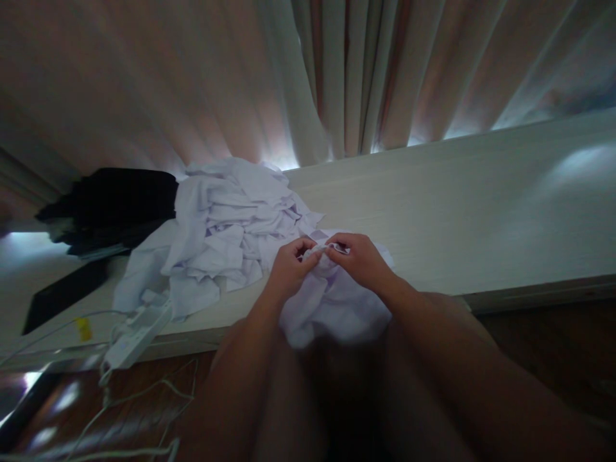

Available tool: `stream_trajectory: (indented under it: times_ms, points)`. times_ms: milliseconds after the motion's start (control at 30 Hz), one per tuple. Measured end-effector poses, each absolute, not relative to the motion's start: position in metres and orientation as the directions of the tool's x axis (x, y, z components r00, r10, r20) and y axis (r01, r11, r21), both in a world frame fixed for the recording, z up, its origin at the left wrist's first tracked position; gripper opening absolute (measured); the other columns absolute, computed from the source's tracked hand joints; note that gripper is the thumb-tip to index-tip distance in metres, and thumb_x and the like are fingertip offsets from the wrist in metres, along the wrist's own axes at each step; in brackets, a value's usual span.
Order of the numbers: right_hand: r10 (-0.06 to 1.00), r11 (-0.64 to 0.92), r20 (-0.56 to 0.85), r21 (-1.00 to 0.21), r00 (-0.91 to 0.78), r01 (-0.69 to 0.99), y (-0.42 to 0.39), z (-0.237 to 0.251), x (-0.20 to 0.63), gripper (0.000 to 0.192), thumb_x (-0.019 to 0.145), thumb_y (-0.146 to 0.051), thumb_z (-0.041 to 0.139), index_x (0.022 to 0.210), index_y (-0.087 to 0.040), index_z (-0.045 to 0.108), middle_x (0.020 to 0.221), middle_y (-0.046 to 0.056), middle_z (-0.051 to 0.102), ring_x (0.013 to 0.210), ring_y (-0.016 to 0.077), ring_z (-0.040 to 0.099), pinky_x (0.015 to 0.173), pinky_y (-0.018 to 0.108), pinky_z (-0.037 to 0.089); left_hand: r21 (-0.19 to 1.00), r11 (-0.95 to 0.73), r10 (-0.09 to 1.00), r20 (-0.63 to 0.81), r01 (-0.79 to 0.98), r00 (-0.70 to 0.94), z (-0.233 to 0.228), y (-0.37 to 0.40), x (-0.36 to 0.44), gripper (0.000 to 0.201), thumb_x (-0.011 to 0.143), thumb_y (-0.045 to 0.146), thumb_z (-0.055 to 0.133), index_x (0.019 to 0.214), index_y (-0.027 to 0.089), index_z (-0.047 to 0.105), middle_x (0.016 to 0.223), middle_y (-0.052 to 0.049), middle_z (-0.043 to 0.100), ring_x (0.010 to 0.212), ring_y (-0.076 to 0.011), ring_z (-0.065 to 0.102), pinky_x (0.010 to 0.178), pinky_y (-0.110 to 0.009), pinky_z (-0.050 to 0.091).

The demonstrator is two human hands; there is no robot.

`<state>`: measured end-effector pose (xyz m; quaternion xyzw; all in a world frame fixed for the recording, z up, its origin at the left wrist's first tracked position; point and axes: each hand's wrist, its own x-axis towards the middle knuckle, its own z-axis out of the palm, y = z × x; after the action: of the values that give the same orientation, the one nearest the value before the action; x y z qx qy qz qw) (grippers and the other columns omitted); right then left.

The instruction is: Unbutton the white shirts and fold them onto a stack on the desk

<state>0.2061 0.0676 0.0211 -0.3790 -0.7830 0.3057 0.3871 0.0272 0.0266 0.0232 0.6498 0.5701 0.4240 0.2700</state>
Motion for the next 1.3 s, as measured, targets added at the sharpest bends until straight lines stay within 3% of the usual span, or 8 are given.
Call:
stream_trajectory:
  times_ms: [167, 500, 833, 1033, 1300]
  points:
    - [0.821, 0.48, 0.326, -0.838, -0.468, 0.259, 0.074, 0.02, 0.211, 0.018, 0.084, -0.031, 0.065, 0.083, -0.016, 0.075, 0.073, 0.0, 0.066, 0.067, 0.0136, 0.053, 0.064, 0.025, 0.036, 0.839, -0.237, 0.965, 0.261, 0.49, 0.02, 0.026, 0.025, 0.028, 0.013, 0.081, 0.029, 0.066, 0.084, 0.016, 0.068, 0.08, -0.002, 0.07, 0.075, -0.0161, 0.062, 0.068, -0.025, 0.048]
    - [0.827, 0.411, 0.254, -0.882, -0.501, 0.231, 0.078, 0.019, 0.213, 0.023, 0.083, -0.036, 0.064, 0.08, -0.015, 0.074, 0.067, 0.0, 0.06, 0.064, 0.0135, 0.049, 0.059, 0.025, 0.033, 0.868, -0.25, 0.966, 0.254, 0.428, 0.05, 0.028, 0.025, 0.028, 0.015, 0.079, 0.03, 0.067, 0.082, 0.016, 0.068, 0.08, -0.003, 0.069, 0.075, -0.0162, 0.062, 0.068, -0.025, 0.049]
    - [0.833, 0.191, 0.124, -0.979, -0.539, 0.07, 0.078, 0.015, 0.216, 0.023, 0.081, -0.038, 0.065, 0.077, -0.016, 0.07, 0.065, -0.001, 0.058, 0.065, 0.0144, 0.051, 0.059, 0.025, 0.037, 0.874, -0.301, 0.954, 0.28, 0.382, 0.112, 0.033, 0.021, 0.029, 0.012, 0.081, 0.028, 0.068, 0.081, 0.016, 0.067, 0.081, -0.002, 0.067, 0.075, -0.0151, 0.061, 0.069, -0.025, 0.048]
    - [0.832, 0.156, 0.13, -0.988, -0.539, 0.003, 0.079, 0.016, 0.218, 0.027, 0.077, -0.042, 0.07, 0.08, -0.016, 0.07, 0.07, -0.001, 0.059, 0.065, 0.0129, 0.05, 0.058, 0.024, 0.037, 0.917, -0.241, 0.969, 0.246, 0.317, 0.025, 0.028, 0.023, 0.035, 0.011, 0.083, 0.029, 0.067, 0.083, 0.018, 0.065, 0.081, -0.001, 0.065, 0.077, -0.0152, 0.06, 0.071, -0.025, 0.048]
    - [0.833, 0.144, 0.11, -0.989, -0.543, 0.02, 0.081, 0.016, 0.22, 0.021, 0.077, -0.036, 0.069, 0.081, -0.016, 0.068, 0.072, 0.0, 0.062, 0.063, 0.0122, 0.052, 0.057, 0.023, 0.039, 0.87, -0.214, 0.977, 0.182, 0.445, 0.113, 0.021, 0.029, 0.023, 0.028, 0.093, 0.04, 0.053, 0.091, 0.017, 0.068, 0.088, -0.003, 0.069, 0.081, -0.017, 0.06, 0.072, -0.026, 0.048]
